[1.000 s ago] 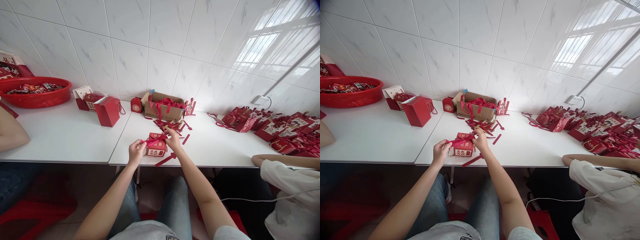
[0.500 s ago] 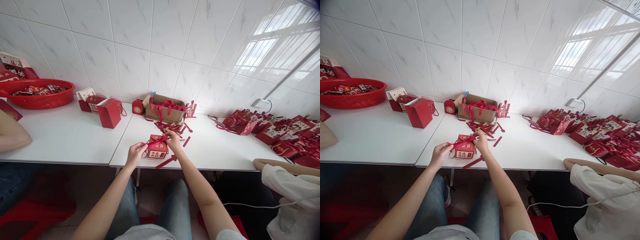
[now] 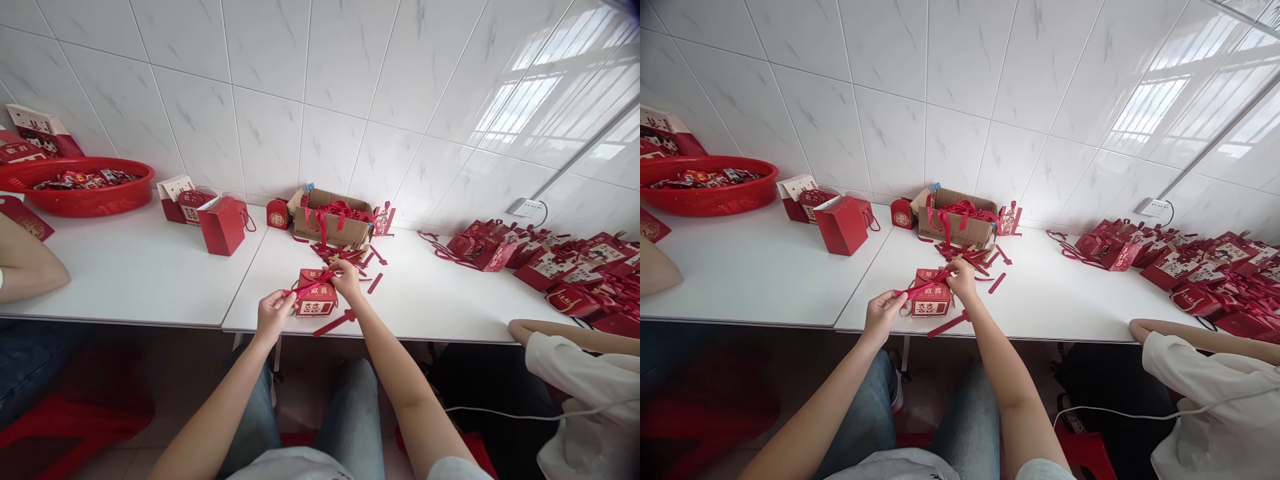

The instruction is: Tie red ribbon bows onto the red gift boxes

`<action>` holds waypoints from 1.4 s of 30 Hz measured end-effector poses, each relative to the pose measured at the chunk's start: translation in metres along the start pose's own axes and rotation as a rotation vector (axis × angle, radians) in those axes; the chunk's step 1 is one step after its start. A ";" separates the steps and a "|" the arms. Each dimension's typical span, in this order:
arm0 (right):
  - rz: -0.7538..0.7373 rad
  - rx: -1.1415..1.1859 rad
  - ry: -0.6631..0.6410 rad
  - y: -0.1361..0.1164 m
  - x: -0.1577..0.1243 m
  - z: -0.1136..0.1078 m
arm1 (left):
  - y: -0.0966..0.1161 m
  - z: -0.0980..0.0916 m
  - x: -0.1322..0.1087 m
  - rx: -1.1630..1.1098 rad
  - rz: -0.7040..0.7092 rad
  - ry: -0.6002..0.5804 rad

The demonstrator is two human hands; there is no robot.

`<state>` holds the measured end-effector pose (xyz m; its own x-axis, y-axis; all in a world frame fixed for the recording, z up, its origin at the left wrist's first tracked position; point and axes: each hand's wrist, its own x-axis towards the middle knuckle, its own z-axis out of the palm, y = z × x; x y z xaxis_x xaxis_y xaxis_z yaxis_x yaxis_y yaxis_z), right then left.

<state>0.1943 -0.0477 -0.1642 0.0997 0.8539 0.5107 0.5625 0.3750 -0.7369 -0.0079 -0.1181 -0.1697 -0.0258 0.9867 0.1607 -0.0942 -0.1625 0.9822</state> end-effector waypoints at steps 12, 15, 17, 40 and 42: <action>-0.012 -0.032 -0.179 0.004 0.019 -0.012 | 0.000 0.010 -0.018 0.006 -0.004 -0.170; -0.027 -0.036 -0.333 0.006 0.026 -0.022 | -0.007 0.004 -0.020 0.063 0.031 -0.189; -0.045 -0.045 -0.407 0.007 0.028 -0.029 | -0.011 0.000 -0.019 0.096 0.069 -0.146; -0.062 -0.301 -0.203 -0.016 -0.001 -0.039 | -0.011 0.028 0.031 0.397 0.393 -0.353; -0.048 -0.271 -0.234 -0.018 -0.001 -0.043 | -0.011 0.029 0.029 0.400 0.380 -0.329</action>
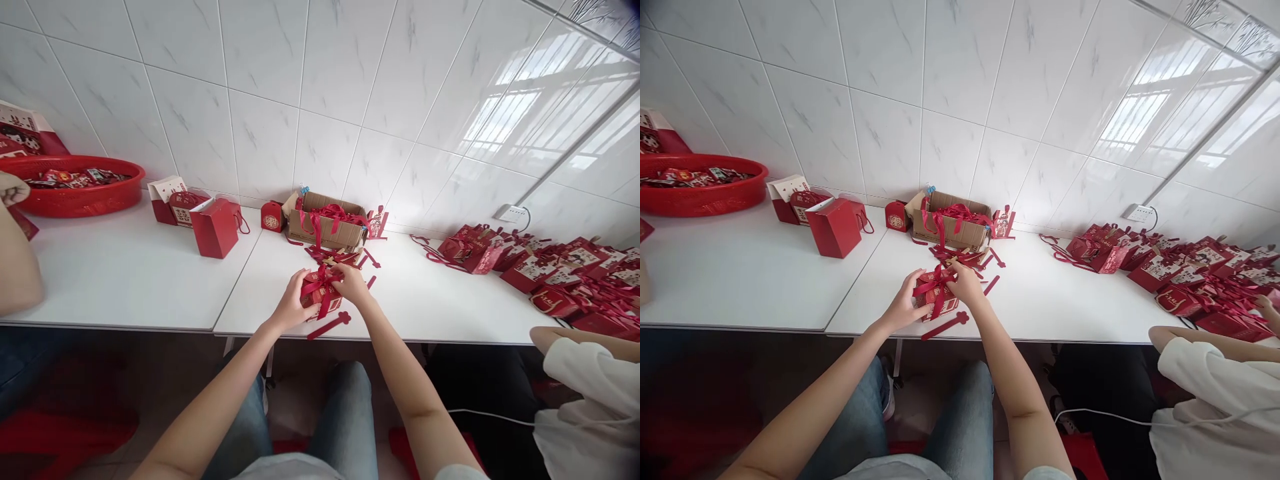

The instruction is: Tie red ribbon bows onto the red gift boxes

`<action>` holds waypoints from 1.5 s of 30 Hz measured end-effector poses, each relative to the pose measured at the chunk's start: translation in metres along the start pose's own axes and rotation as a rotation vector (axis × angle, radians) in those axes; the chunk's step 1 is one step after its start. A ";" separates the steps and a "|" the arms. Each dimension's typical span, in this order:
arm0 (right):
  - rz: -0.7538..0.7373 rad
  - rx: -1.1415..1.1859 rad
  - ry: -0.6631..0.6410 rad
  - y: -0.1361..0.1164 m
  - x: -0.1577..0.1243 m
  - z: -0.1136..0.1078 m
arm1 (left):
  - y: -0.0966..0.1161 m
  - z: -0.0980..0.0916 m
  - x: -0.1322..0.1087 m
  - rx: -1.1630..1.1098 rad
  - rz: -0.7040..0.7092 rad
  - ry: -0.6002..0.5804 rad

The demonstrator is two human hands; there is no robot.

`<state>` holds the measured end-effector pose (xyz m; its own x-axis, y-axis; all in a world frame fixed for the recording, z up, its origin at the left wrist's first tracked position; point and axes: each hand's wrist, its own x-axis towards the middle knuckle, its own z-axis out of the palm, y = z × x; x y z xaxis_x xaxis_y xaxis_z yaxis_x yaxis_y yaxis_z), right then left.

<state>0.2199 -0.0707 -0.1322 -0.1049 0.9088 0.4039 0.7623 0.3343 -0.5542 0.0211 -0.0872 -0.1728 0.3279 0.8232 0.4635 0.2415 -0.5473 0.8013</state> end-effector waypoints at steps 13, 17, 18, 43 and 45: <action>0.045 0.078 0.042 -0.014 -0.013 -0.004 | 0.011 0.014 -0.014 0.192 0.020 0.118; 0.084 0.185 0.012 -0.019 -0.016 -0.002 | 0.010 0.015 -0.016 0.209 0.066 0.115; 0.086 0.216 -0.002 -0.019 -0.015 -0.003 | 0.010 0.014 -0.016 0.213 0.068 0.113; 0.198 0.389 0.249 0.002 -0.023 0.012 | 0.010 0.003 0.053 -0.146 -0.227 0.103; 0.210 0.384 0.295 0.004 -0.025 0.014 | 0.008 0.006 0.052 -0.145 -0.225 0.144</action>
<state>0.2168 -0.0887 -0.1550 0.2517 0.8756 0.4122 0.4532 0.2697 -0.8496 0.0451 -0.0499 -0.1443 0.1453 0.9400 0.3086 0.1570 -0.3299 0.9309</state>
